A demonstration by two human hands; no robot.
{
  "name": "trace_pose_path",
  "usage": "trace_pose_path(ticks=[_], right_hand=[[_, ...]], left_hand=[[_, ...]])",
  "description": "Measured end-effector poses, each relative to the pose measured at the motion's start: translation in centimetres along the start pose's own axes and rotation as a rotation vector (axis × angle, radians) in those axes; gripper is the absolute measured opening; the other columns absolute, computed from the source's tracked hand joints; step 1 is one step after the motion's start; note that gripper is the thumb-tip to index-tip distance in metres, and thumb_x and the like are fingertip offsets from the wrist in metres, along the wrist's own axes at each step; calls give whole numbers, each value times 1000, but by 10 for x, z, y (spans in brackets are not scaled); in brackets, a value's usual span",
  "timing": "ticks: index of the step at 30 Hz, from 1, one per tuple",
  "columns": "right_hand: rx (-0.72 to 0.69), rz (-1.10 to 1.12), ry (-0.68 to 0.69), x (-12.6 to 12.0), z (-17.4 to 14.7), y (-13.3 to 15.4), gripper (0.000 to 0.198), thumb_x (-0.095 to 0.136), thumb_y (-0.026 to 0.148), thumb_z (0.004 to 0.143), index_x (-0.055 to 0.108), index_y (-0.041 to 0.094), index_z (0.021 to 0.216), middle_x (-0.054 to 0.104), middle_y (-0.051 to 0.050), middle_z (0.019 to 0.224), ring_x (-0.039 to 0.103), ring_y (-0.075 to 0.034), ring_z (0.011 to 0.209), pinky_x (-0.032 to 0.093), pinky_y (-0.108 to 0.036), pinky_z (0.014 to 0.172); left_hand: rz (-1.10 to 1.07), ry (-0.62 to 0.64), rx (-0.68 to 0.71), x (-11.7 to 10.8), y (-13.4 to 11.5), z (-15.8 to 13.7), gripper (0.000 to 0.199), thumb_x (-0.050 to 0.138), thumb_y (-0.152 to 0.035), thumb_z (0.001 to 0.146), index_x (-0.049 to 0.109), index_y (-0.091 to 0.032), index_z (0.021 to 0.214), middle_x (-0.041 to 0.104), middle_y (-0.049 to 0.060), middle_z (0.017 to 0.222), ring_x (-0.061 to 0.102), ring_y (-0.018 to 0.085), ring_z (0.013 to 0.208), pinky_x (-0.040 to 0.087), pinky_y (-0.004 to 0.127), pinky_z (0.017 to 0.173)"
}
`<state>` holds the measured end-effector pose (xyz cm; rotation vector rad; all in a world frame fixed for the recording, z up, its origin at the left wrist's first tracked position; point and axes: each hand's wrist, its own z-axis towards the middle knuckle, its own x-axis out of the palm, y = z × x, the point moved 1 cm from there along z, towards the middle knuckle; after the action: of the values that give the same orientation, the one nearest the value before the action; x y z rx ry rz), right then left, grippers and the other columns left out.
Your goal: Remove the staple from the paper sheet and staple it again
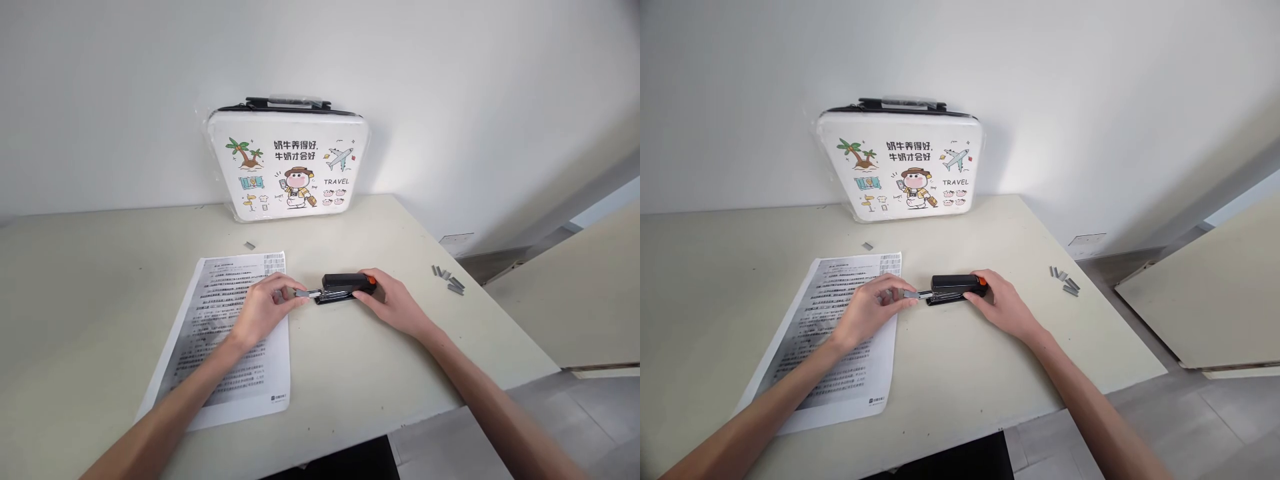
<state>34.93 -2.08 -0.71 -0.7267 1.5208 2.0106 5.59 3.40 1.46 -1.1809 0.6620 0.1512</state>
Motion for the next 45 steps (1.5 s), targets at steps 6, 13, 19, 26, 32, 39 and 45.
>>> trace_pose_path(ticks=[6,13,19,26,32,39,45], right_hand=[[-2,16,3,1,0,-2,30,58,48,101,59,29,124,71,-6,119,67,-26,103,54,-41,90],[8,23,13,0,-1,-2,30,57,49,101,59,28,123,71,-7,119,65,-26,104,54,-43,91],[11,17,10,0,0,0,29,58,48,101,59,29,123,71,-6,119,66,-26,104,54,-42,91],[8,46,1,-1,0,1,30,59,48,100,60,28,123,71,-7,120,66,-26,104,54,-43,93],[43,125,37,-2,0,-1,32,64,50,97,63,29,120,72,-5,112,66,-25,97,56,-42,86],[0,266,183,-1,-3,3,30,68,48,94,65,28,116,71,-5,105,65,-23,92,56,-38,80],[-20,248,211,3,-5,11,29,68,49,95,65,27,114,71,-5,102,64,-22,88,55,-36,76]], left_hand=[[18,-18,-18,-1,-3,-1,22,81,-47,87,80,-28,97,72,0,91,50,12,62,46,27,64],[43,-8,-9,1,-1,-1,23,81,-48,86,79,-26,94,72,0,92,53,12,65,49,27,67],[92,12,13,4,2,-2,21,80,-45,88,78,-25,97,69,0,88,56,13,67,49,28,71],[171,173,130,-17,9,5,29,76,-51,90,79,-26,105,72,1,89,60,16,71,51,30,72],[96,345,198,-30,16,5,23,74,-51,93,82,-30,97,78,3,89,66,18,76,51,30,71],[29,386,279,-3,3,-4,26,74,-52,95,81,-26,96,77,5,88,68,20,80,51,32,73],[29,317,218,7,-7,-5,33,73,-55,94,76,-22,91,72,4,86,64,17,73,50,29,69]])
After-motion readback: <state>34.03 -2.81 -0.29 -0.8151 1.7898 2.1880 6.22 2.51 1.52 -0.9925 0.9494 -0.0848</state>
